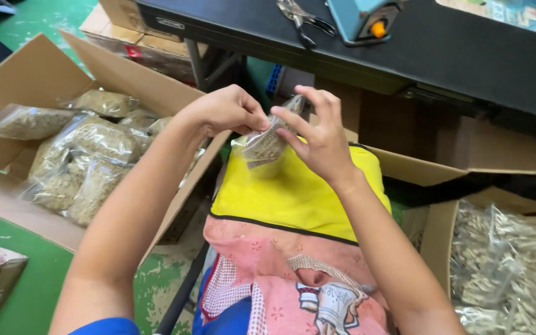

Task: Sealing plastic bags of dried food with a heat sealer and packing them into containers.

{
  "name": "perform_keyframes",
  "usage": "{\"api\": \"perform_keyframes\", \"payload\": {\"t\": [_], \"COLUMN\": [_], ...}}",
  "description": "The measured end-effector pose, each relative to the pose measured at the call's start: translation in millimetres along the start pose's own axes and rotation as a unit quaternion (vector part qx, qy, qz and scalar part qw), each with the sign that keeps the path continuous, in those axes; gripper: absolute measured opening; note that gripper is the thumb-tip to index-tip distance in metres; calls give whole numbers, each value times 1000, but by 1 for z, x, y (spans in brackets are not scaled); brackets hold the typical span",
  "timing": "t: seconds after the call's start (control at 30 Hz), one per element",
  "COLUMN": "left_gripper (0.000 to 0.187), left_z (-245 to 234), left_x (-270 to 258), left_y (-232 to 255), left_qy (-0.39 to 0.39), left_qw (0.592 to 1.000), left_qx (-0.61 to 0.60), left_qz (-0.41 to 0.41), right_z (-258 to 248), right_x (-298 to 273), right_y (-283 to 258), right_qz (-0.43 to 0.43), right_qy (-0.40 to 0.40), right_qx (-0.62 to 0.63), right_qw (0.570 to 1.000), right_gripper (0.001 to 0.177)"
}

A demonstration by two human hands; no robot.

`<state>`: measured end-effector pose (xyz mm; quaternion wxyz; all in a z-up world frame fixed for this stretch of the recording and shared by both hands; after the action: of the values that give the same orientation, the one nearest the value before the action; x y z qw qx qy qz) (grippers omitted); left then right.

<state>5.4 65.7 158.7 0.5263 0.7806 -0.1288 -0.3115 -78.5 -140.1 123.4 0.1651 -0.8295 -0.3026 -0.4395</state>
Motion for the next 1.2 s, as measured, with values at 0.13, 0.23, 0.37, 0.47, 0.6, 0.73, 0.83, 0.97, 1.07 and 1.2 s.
{"api": "perform_keyframes", "payload": {"t": [0.13, 0.23, 0.37, 0.47, 0.6, 0.73, 0.83, 0.97, 1.07, 1.2], "left_gripper": [12, 8, 5, 13, 26, 30, 24, 17, 16, 23], "left_z": [7, 4, 1, 6, 4, -6, -7, 14, 26, 30], "left_x": [22, 26, 38, 19, 16, 11, 20, 20, 13, -1], "left_y": [-9, -11, -12, 13, 25, 32, 31, 33, 36, 49], "left_qy": [-15, 0, 38, 67, 133, 127, 210, 215, 201, 167], "left_qw": [1000, 999, 999, 996, 984, 991, 939, 897, 885, 912], "left_qx": [-24, -38, -3, 52, 121, 42, 247, 319, 331, 303], "left_qz": [-5, 9, 24, 6, -12, 5, 117, 218, 258, 222], "right_z": [3, -2, -4, -19, -26, -41, -60, -98, -128, -118], "right_x": [2, 13, 31, 50, 57, 62, 64, 47, -6, -189], "right_y": [5, 7, 13, 7, 4, -6, -8, -3, 23, 103], "right_qz": [-44, -75, -109, -152, -169, -100, -77, -13, 127, 396], "right_qy": [36, 41, -59, -133, -204, -259, -273, -224, -227, -344], "right_qx": [-11, 13, -12, -51, -82, -6, 63, 131, 124, -2], "right_qw": [998, 996, 992, 978, 961, 961, 957, 966, 958, 851], "right_gripper": [21, 7, 21, 20, 25, 27, 27, 22, 31, 45]}}
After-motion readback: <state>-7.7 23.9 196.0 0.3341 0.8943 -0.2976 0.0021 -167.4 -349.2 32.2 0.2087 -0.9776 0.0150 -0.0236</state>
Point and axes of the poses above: each hand's wrist, its own x-axis towards the middle knuckle, its own z-axis out of the palm, y = z × x, the point moved 1 cm from there along x, towards the middle knuckle, and after that the axes turned 4 degrees about -z, right-handed, at the moved point
